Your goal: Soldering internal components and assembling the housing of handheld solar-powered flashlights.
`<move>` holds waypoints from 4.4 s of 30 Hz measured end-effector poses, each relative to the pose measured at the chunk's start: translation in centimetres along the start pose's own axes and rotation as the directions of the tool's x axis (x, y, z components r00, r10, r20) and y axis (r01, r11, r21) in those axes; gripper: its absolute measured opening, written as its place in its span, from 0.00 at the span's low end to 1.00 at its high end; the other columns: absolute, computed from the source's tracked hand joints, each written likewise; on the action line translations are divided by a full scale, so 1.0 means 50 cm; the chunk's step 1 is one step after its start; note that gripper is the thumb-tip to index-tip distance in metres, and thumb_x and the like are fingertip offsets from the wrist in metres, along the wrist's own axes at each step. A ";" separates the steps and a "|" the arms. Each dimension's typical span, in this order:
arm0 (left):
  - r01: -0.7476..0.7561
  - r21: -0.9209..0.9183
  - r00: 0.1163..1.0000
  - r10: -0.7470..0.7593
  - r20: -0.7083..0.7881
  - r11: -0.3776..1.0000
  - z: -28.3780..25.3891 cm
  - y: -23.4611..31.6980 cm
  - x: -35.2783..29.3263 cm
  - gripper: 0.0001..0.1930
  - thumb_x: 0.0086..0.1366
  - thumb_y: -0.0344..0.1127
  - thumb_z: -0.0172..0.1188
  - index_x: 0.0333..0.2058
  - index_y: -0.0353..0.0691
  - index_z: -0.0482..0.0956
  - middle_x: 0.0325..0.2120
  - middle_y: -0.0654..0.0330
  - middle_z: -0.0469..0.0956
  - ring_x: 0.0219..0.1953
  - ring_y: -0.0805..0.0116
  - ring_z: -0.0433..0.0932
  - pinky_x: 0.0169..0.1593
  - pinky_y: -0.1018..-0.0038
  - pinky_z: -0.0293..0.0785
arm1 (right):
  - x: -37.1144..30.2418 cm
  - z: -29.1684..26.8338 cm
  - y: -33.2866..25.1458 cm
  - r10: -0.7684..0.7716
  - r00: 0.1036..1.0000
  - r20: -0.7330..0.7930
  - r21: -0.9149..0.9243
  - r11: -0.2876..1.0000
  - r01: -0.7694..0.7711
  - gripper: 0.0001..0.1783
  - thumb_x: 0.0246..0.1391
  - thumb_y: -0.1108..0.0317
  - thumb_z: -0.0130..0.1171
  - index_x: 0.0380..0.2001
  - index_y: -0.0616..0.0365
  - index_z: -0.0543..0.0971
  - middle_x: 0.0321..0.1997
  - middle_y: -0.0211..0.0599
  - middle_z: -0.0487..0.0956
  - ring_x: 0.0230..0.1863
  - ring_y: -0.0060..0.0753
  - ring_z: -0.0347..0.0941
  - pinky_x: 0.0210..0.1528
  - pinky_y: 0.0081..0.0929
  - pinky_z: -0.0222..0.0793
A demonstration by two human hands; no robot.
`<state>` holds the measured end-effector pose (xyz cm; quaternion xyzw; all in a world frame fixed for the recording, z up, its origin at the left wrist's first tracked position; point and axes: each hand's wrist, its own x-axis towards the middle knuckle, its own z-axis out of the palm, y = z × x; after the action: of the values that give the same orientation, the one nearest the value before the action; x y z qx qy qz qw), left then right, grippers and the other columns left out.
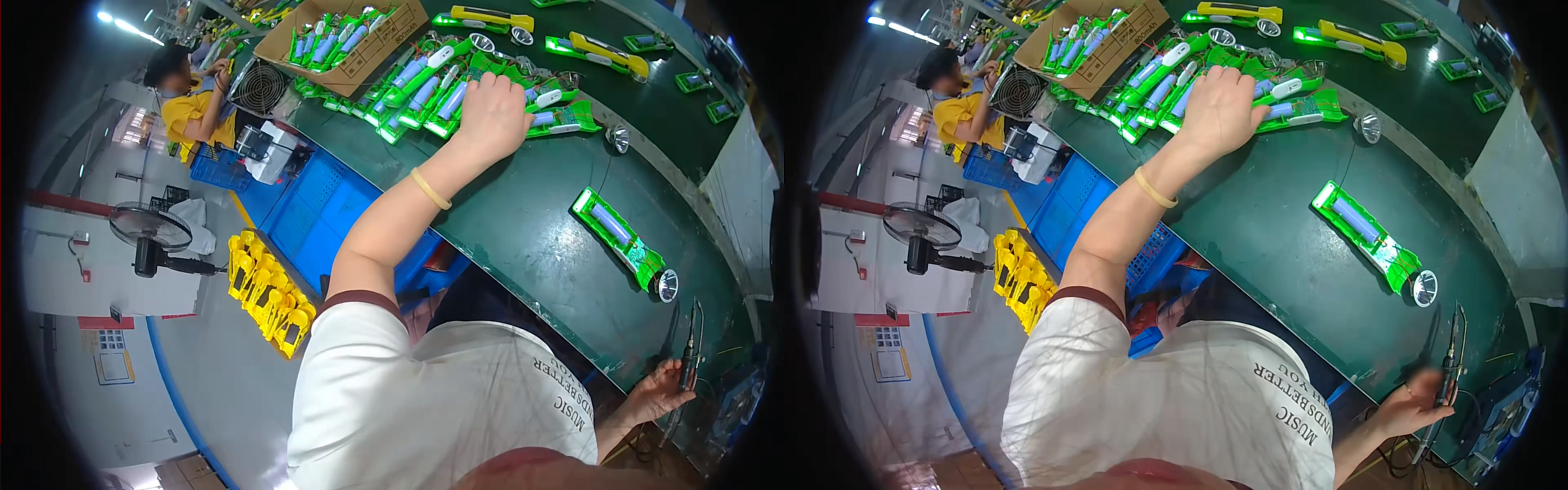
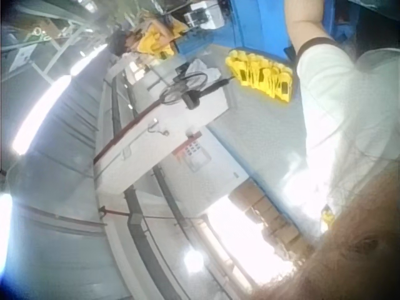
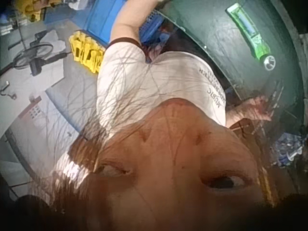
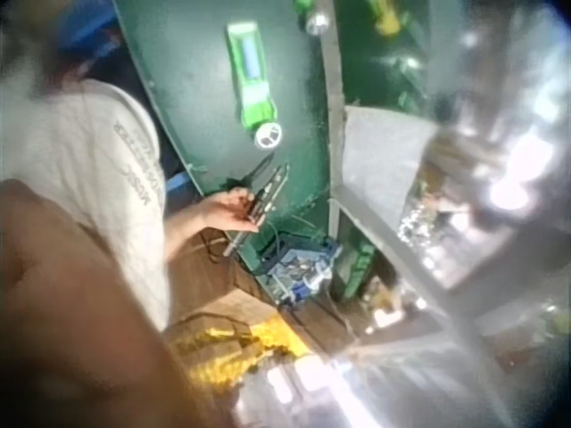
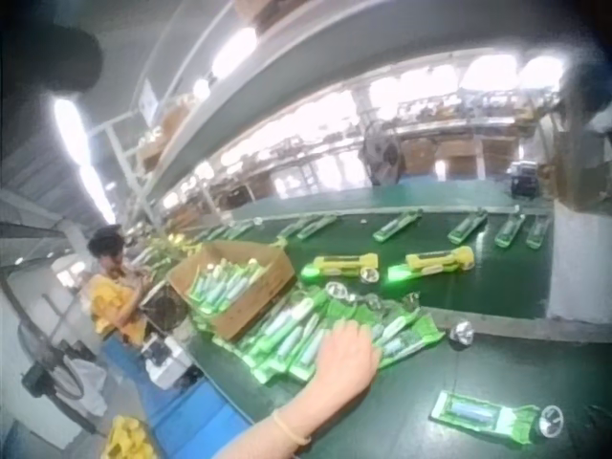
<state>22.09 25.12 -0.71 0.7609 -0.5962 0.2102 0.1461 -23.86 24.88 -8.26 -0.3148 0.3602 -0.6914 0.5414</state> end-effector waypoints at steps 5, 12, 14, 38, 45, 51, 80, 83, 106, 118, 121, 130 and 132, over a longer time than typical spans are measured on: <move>-0.134 -0.076 0.990 0.129 -0.061 0.988 0.022 0.028 0.001 0.28 0.42 0.48 0.66 0.39 0.40 0.70 0.39 0.51 0.68 0.41 0.54 0.68 0.41 0.61 0.64 | 0.002 0.024 0.004 -0.009 1.000 0.022 0.034 0.999 0.008 0.26 0.59 0.47 0.37 0.44 0.61 0.67 0.36 0.45 0.71 0.35 0.34 0.67 0.36 0.21 0.65; -0.016 -0.012 0.990 0.018 0.139 1.000 0.011 0.019 -0.033 0.25 0.44 0.47 0.65 0.40 0.44 0.70 0.44 0.49 0.66 0.43 0.53 0.68 0.42 0.60 0.64 | -0.004 0.020 0.002 -0.003 0.997 0.077 0.076 0.997 -0.003 0.27 0.60 0.47 0.33 0.45 0.61 0.66 0.36 0.45 0.71 0.33 0.33 0.67 0.30 0.17 0.63; -0.002 -0.034 0.995 0.005 0.101 0.999 0.010 0.016 -0.040 0.24 0.43 0.48 0.65 0.38 0.44 0.71 0.44 0.49 0.66 0.44 0.53 0.67 0.43 0.60 0.63 | -0.003 0.025 0.002 -0.009 0.997 0.070 0.058 0.998 0.005 0.27 0.60 0.47 0.33 0.45 0.61 0.66 0.36 0.45 0.71 0.32 0.33 0.67 0.29 0.17 0.63; 0.388 0.089 0.880 -0.339 -0.333 0.917 -0.229 -0.273 -0.510 0.18 0.43 0.36 0.62 0.36 0.42 0.75 0.37 0.55 0.73 0.43 0.55 0.69 0.47 0.63 0.65 | 0.065 -0.044 -0.008 0.067 0.958 0.280 0.073 0.993 -0.091 0.32 0.55 0.44 0.39 0.39 0.69 0.67 0.35 0.48 0.69 0.33 0.39 0.64 0.31 0.22 0.62; 0.973 0.040 -0.161 -0.791 -0.591 -0.228 -0.448 -0.478 -1.233 0.27 0.50 0.48 0.60 0.43 0.30 0.72 0.41 0.47 0.74 0.43 0.55 0.73 0.46 0.67 0.67 | 0.049 -0.006 -0.008 0.098 0.971 0.220 0.023 0.994 -0.106 0.33 0.56 0.42 0.36 0.38 0.70 0.65 0.33 0.48 0.67 0.31 0.39 0.62 0.34 0.26 0.64; 0.247 -0.787 -0.463 -0.782 0.417 -0.566 -0.392 -0.344 -1.393 0.30 0.58 0.56 0.50 0.51 0.38 0.64 0.44 0.58 0.71 0.44 0.64 0.70 0.49 0.69 0.66 | 0.103 -0.054 0.003 0.157 0.914 0.373 0.073 0.978 -0.198 0.36 0.55 0.41 0.39 0.39 0.73 0.67 0.37 0.48 0.70 0.34 0.36 0.65 0.28 0.20 0.62; 0.265 -0.949 -0.029 -0.985 0.169 -0.171 -0.428 -0.395 -1.284 0.24 0.55 0.46 0.47 0.46 0.36 0.68 0.42 0.57 0.72 0.44 0.59 0.70 0.49 0.67 0.65 | 0.137 -0.100 0.042 0.052 0.954 0.294 -0.060 0.998 -0.036 0.29 0.61 0.50 0.31 0.39 0.68 0.70 0.38 0.44 0.73 0.37 0.32 0.67 0.38 0.21 0.62; 0.272 -0.958 -0.070 -0.995 0.073 -0.089 -0.460 -0.355 -1.226 0.24 0.55 0.46 0.47 0.46 0.35 0.68 0.42 0.56 0.71 0.44 0.59 0.70 0.49 0.68 0.64 | 0.128 -0.103 0.037 0.053 0.937 0.346 -0.028 0.999 -0.046 0.30 0.61 0.50 0.31 0.39 0.69 0.70 0.37 0.45 0.73 0.37 0.32 0.67 0.38 0.22 0.62; 0.088 -0.678 0.853 -0.407 -0.326 0.730 -0.436 -0.252 -0.385 0.17 0.59 0.31 0.50 0.47 0.33 0.65 0.44 0.50 0.68 0.43 0.59 0.71 0.46 0.67 0.71 | 0.004 0.193 -0.002 0.184 0.848 0.497 -0.164 0.980 -0.117 0.24 0.58 0.46 0.37 0.49 0.51 0.58 0.46 0.41 0.68 0.46 0.38 0.70 0.46 0.38 0.69; 0.127 -0.772 0.984 -0.017 0.175 -0.623 -0.129 0.327 0.187 0.19 0.56 0.36 0.50 0.46 0.37 0.65 0.40 0.58 0.72 0.41 0.62 0.72 0.49 0.68 0.67 | 0.045 0.103 -0.238 -0.580 0.811 0.081 0.217 0.804 0.554 0.27 0.56 0.41 0.35 0.47 0.51 0.63 0.40 0.43 0.73 0.40 0.41 0.71 0.36 0.34 0.69; 0.025 -0.841 0.999 -0.017 0.041 -0.540 -0.074 0.416 0.241 0.24 0.57 0.34 0.51 0.51 0.38 0.55 0.44 0.51 0.67 0.44 0.65 0.68 0.48 0.72 0.65 | 0.087 0.154 -0.271 -0.726 0.659 0.195 0.323 0.682 0.656 0.29 0.55 0.40 0.37 0.50 0.49 0.60 0.44 0.45 0.73 0.43 0.47 0.71 0.37 0.37 0.70; -0.124 -0.896 0.990 0.007 -0.140 -0.426 0.063 0.498 0.284 0.30 0.53 0.30 0.55 0.53 0.38 0.53 0.47 0.54 0.63 0.46 0.66 0.66 0.51 0.72 0.62 | 0.291 0.370 -0.237 -0.936 0.323 0.142 0.295 0.352 0.888 0.28 0.54 0.41 0.39 0.47 0.52 0.61 0.45 0.44 0.72 0.46 0.51 0.70 0.49 0.46 0.64; -0.145 -0.924 0.985 0.041 -0.170 -0.355 0.049 0.496 0.287 0.31 0.53 0.32 0.56 0.54 0.39 0.52 0.48 0.54 0.63 0.46 0.67 0.67 0.50 0.72 0.63 | 0.327 0.391 -0.199 -0.948 0.313 0.063 0.297 0.317 0.900 0.28 0.55 0.41 0.38 0.47 0.52 0.61 0.45 0.45 0.72 0.45 0.51 0.71 0.49 0.46 0.64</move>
<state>1.30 5.71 3.52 0.2564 -0.5678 -0.3330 0.7078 -16.43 7.41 11.42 -0.4823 -0.0247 -0.8686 0.1112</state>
